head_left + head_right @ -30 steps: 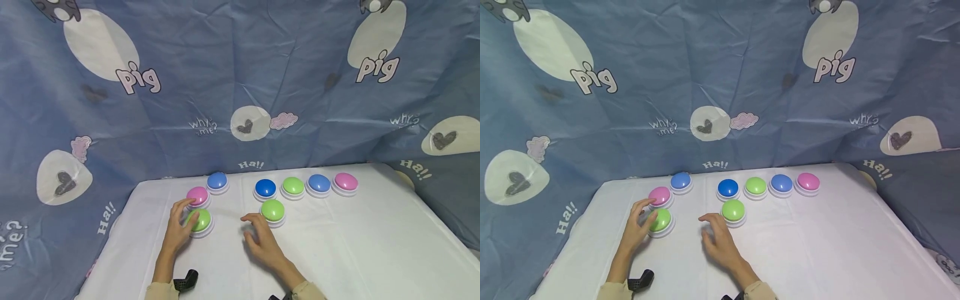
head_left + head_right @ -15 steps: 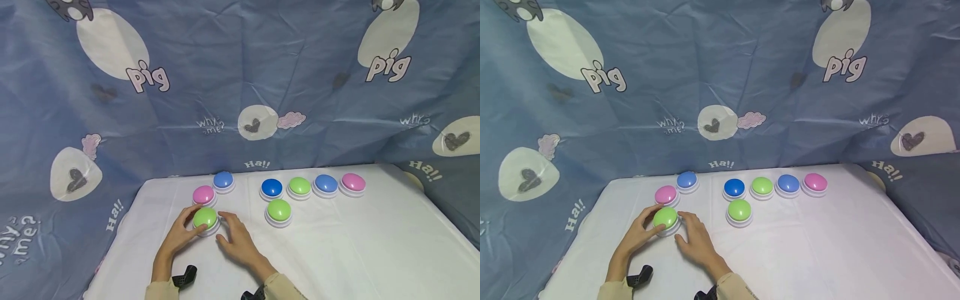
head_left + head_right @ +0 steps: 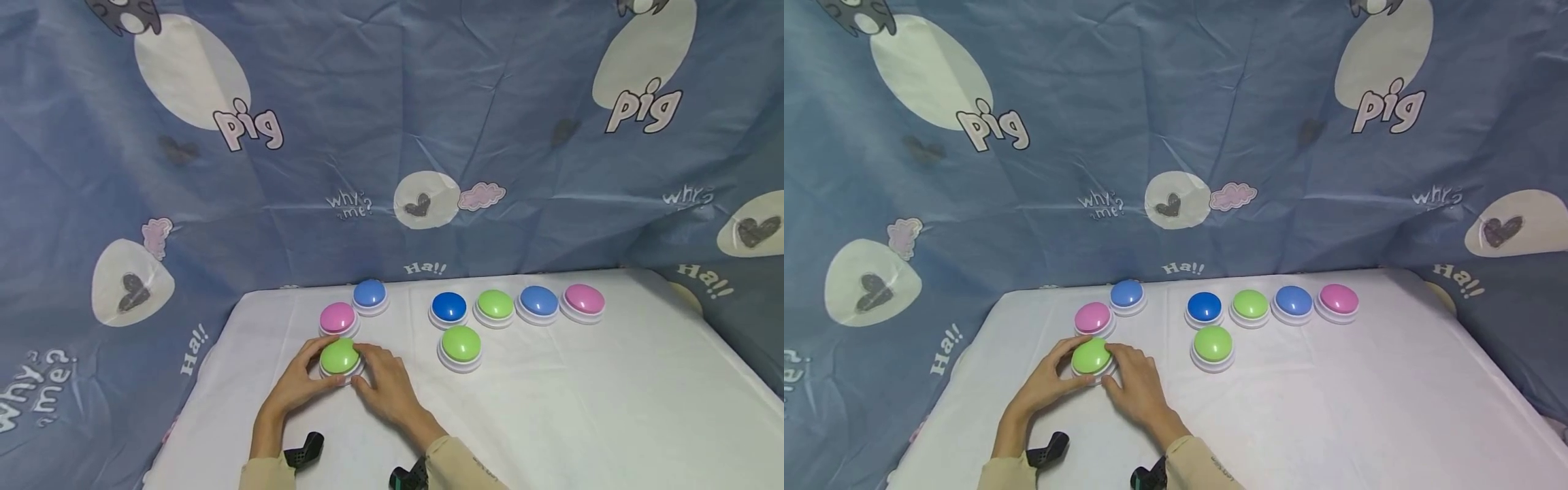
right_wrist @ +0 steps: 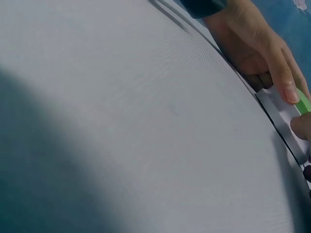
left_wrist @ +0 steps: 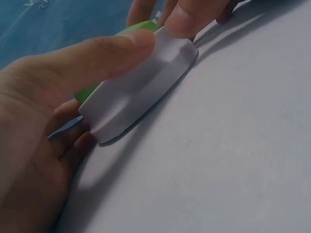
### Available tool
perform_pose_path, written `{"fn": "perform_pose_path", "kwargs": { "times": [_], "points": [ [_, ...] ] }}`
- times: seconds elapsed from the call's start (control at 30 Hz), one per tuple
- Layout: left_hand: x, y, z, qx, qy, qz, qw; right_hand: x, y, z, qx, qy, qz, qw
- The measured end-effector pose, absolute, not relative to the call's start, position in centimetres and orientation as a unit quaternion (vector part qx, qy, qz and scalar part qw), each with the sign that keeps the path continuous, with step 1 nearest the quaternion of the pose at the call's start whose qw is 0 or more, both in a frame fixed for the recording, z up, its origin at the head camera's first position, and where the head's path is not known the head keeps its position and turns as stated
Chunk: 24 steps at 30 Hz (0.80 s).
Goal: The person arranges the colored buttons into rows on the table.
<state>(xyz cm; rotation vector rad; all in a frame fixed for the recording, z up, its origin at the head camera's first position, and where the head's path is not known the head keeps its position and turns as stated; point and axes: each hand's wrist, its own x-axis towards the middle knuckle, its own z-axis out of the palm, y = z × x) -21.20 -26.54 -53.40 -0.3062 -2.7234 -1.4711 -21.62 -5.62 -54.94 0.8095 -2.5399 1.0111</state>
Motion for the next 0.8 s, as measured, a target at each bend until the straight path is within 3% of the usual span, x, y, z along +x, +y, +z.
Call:
{"fn": "perform_pose_path", "kwargs": {
  "times": [0.2,0.37,0.63,0.8],
  "points": [
    [-21.1,-26.5,-53.8,-0.112,-0.876,-0.468,-0.006,-21.8,-5.3,-55.1,0.282,-0.881,0.354,0.14],
    [-21.3,-26.2,-53.9,-0.111,-0.871,-0.478,0.01,-22.1,-5.0,-54.9,0.284,-0.876,0.37,0.122],
    [-21.6,-24.6,-53.8,-0.119,-0.863,-0.491,0.03,-22.6,-3.3,-54.4,0.285,-0.854,0.431,0.059],
    [-21.0,-22.0,-51.5,-0.133,-0.85,-0.507,0.042,-22.5,-1.1,-53.7,0.277,-0.839,0.468,0.024]
  ]
}}
